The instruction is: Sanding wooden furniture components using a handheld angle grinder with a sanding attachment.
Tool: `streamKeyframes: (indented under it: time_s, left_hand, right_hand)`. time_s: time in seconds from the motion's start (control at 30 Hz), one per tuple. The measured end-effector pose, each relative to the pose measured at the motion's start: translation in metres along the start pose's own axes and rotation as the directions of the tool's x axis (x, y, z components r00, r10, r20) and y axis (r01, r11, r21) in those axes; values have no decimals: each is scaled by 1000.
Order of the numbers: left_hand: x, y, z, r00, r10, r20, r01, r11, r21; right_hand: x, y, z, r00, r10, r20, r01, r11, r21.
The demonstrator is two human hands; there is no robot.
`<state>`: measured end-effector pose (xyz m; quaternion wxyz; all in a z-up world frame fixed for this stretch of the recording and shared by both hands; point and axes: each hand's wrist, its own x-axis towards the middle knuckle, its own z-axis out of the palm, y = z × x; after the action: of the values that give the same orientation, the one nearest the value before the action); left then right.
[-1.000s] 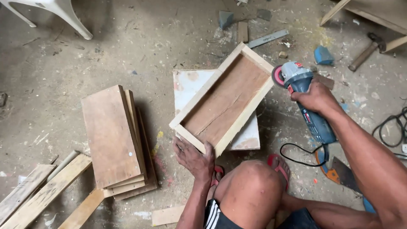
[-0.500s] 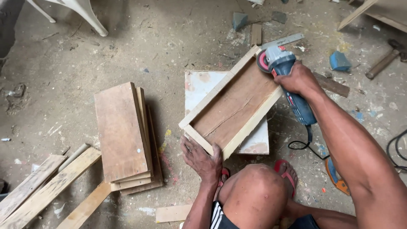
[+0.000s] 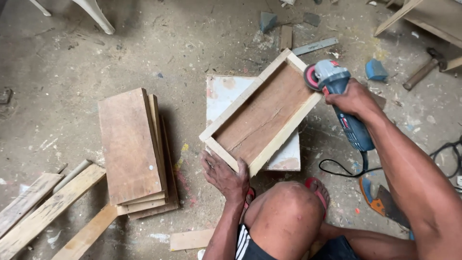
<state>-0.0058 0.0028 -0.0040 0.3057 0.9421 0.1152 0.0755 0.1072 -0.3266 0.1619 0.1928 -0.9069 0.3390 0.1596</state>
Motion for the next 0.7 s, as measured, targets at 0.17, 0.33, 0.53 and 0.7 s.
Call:
streamKeyframes:
  time_s: [0.17, 0.33, 0.53, 0.7]
  left_hand:
    - [1, -6, 2, 995, 97, 0, -97, 995, -6]
    - [-2, -12, 10, 994, 108, -10, -107, 993, 45]
    - [0, -5, 2, 997, 76, -27, -76, 997, 22]
    - [3, -1, 4, 1000, 15, -16, -14, 1000, 15]
  right_hand:
    - [-10, 49, -9, 989, 131, 63, -135, 989, 64]
    - [-32, 57, -12, 996, 90, -5, -90, 994, 64]
    - [-2, 27, 5, 999, 36, 21, -37, 998, 50]
    - [26, -23, 12, 1000, -14, -24, 14, 1000, -14]
